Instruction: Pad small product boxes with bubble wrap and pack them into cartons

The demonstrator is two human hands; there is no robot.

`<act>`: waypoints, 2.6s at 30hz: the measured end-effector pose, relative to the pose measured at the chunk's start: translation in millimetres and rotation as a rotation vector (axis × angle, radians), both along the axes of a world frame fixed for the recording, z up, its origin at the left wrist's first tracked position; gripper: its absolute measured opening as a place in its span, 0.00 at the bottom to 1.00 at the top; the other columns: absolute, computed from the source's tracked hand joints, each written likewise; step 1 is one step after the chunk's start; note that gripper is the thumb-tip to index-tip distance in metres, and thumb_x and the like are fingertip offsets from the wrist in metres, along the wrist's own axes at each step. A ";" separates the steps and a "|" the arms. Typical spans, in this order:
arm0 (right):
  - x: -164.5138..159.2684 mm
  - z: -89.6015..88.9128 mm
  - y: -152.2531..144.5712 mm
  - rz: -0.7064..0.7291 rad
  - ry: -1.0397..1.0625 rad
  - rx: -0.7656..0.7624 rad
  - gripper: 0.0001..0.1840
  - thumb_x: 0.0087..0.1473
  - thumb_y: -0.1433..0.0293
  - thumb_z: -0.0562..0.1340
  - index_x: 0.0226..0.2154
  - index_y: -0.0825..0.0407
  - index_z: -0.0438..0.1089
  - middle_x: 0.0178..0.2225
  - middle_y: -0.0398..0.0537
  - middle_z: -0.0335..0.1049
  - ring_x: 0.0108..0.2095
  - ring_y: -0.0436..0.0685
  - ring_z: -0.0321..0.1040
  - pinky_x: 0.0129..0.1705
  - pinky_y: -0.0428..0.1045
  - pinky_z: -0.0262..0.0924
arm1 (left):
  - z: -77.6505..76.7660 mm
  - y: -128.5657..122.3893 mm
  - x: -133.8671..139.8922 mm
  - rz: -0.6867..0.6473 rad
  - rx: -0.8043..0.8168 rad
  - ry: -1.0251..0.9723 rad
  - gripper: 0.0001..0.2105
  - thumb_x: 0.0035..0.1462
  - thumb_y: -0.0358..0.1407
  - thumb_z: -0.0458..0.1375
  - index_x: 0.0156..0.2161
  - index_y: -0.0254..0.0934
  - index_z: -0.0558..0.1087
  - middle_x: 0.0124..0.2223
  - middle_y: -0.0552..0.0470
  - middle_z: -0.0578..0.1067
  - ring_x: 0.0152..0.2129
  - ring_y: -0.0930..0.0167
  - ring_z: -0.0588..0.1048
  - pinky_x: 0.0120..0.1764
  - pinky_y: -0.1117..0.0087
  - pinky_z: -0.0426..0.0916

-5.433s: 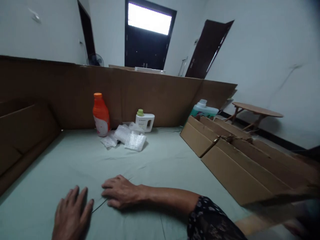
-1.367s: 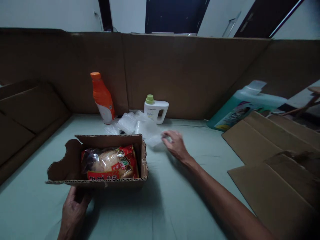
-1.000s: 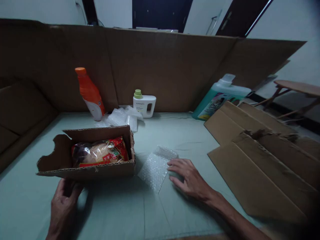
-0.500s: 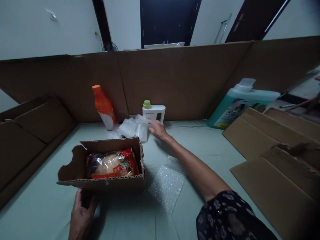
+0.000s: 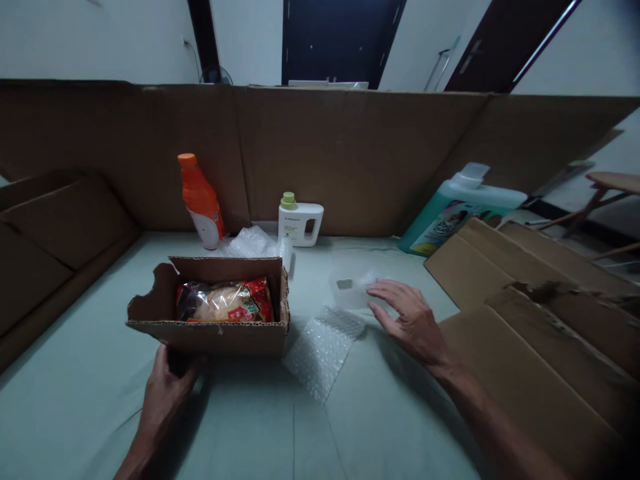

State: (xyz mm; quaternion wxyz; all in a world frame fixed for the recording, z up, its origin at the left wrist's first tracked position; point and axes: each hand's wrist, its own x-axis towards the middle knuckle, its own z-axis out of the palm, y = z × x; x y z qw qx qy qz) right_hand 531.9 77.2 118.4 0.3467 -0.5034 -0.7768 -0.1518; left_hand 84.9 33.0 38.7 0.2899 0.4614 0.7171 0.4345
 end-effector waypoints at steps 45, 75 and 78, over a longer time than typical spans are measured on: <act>-137.9 -41.5 -17.4 0.206 -0.192 -0.582 0.16 0.62 0.66 0.62 0.51 0.51 0.75 0.50 0.53 0.77 0.52 0.64 0.69 0.51 0.58 0.60 | 22.9 -127.8 20.1 -0.452 -0.693 -0.874 0.19 0.41 0.48 0.68 0.30 0.33 0.73 0.23 0.58 0.65 0.18 0.77 0.61 0.22 0.75 0.55; -186.1 -70.6 -92.8 0.175 0.379 -0.828 0.32 0.58 0.67 0.62 0.63 0.52 0.59 0.34 0.44 0.76 0.26 0.53 0.69 0.35 0.50 0.67 | 21.2 -121.3 41.3 -0.552 0.294 0.470 0.18 0.61 0.28 0.55 0.56 0.38 0.73 0.56 0.42 0.74 0.52 0.59 0.70 0.54 0.54 0.69; -175.5 -64.4 -101.9 0.145 0.275 -0.622 0.32 0.60 0.65 0.62 0.64 0.54 0.58 0.41 0.52 0.76 0.35 0.58 0.73 0.42 0.56 0.69 | 12.2 -106.6 45.0 -0.612 0.250 0.630 0.19 0.58 0.26 0.55 0.55 0.35 0.72 0.51 0.40 0.75 0.47 0.58 0.70 0.48 0.54 0.72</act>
